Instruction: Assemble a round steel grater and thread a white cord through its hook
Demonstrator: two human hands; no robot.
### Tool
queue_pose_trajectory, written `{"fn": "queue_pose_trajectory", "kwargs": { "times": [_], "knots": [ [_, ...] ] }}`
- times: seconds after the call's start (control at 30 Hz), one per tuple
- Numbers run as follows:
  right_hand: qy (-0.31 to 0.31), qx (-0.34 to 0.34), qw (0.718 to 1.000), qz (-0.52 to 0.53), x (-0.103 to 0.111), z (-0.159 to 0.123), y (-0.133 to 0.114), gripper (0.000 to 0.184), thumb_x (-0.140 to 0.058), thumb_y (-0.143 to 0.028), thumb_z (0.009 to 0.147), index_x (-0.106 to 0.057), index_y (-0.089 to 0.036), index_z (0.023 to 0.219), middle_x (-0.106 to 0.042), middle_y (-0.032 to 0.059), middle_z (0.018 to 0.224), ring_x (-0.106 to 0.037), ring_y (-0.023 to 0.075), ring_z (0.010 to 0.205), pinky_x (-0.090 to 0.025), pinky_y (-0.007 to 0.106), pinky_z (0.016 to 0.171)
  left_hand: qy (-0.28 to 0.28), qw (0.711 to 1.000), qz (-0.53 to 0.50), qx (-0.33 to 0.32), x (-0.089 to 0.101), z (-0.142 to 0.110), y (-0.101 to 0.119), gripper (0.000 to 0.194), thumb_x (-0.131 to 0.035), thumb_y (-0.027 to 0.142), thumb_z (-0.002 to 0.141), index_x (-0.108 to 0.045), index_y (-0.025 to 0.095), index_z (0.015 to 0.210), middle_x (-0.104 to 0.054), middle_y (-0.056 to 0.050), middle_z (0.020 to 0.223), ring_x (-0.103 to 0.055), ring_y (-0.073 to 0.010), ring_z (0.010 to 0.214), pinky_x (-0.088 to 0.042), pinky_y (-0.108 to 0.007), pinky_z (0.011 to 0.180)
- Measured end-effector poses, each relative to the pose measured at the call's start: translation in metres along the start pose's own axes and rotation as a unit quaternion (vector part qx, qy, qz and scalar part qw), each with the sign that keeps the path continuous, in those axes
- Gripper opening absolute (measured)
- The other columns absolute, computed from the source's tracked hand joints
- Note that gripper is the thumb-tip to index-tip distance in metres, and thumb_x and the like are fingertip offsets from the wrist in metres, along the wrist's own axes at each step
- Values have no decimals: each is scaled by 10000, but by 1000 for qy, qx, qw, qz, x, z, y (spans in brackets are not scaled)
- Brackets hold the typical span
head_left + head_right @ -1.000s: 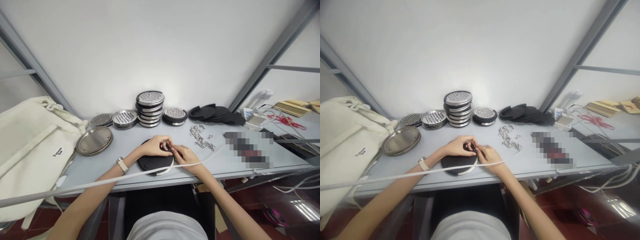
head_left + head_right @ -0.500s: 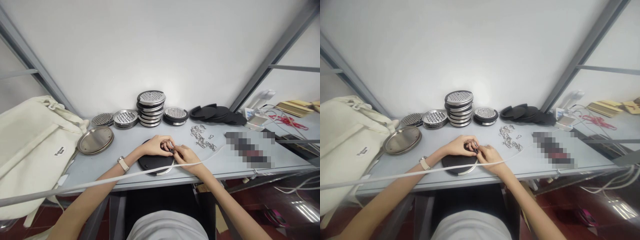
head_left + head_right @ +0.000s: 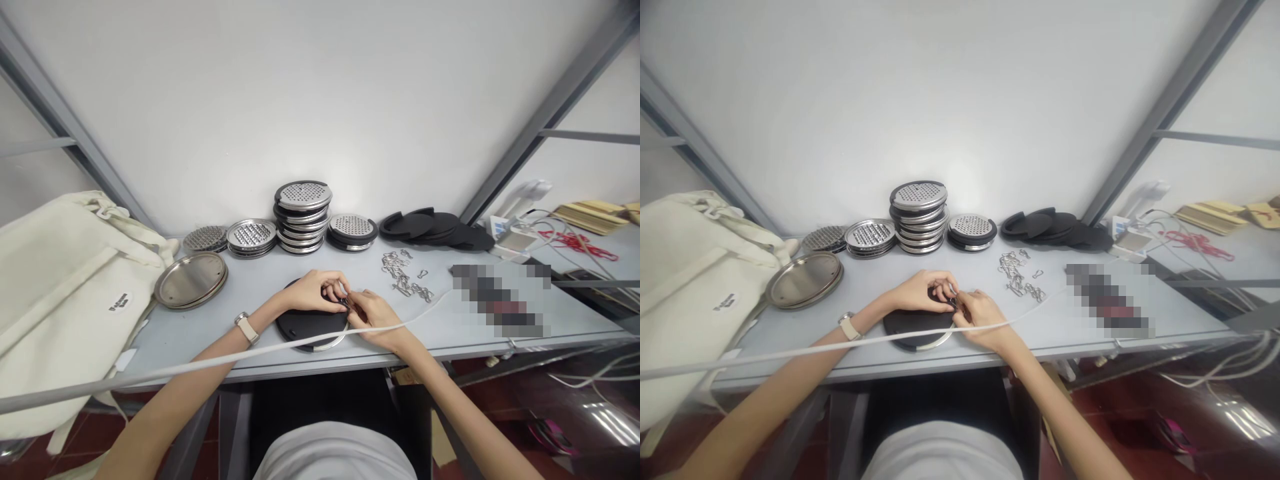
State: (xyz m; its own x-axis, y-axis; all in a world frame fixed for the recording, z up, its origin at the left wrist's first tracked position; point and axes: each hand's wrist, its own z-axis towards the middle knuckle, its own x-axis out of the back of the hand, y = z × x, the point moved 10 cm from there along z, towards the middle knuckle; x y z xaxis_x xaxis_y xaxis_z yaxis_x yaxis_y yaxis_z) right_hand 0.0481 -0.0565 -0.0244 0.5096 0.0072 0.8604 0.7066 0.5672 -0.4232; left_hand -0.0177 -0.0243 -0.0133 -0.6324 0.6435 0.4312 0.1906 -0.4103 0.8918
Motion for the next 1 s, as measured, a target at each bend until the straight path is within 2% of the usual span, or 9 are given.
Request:
{"fn": "queue_pose_trajectory", "kwargs": {
  "times": [0.37,0.73,1.0],
  "knots": [
    [0,2,1000,3,2,2,-1,195,-362,-152,855,-509,-184,730,-553,27,645,-466,161,617,-342,267,611,4,1000,9,-3,0,1,1,341,-708,194,655,-595,144,974,-643,-43,864,-593,-103,740,-507,-236,707],
    [32,-31,997,55,4,0,10,210,-366,-218,887,-396,-209,679,-432,-28,576,-435,130,553,-314,240,541,-5,1000,-4,-2,-1,0,1,364,-707,195,661,-581,146,999,-658,-49,860,-604,-116,768,-508,-254,739],
    [-2,-17,994,108,3,0,7,228,-334,-249,926,-458,-199,740,-475,-17,627,-450,123,585,-340,232,562,-2,1000,17,-19,-1,1,4,344,-708,206,667,-562,140,971,-633,-33,816,-584,-107,740,-501,-240,710]
  ]
}}
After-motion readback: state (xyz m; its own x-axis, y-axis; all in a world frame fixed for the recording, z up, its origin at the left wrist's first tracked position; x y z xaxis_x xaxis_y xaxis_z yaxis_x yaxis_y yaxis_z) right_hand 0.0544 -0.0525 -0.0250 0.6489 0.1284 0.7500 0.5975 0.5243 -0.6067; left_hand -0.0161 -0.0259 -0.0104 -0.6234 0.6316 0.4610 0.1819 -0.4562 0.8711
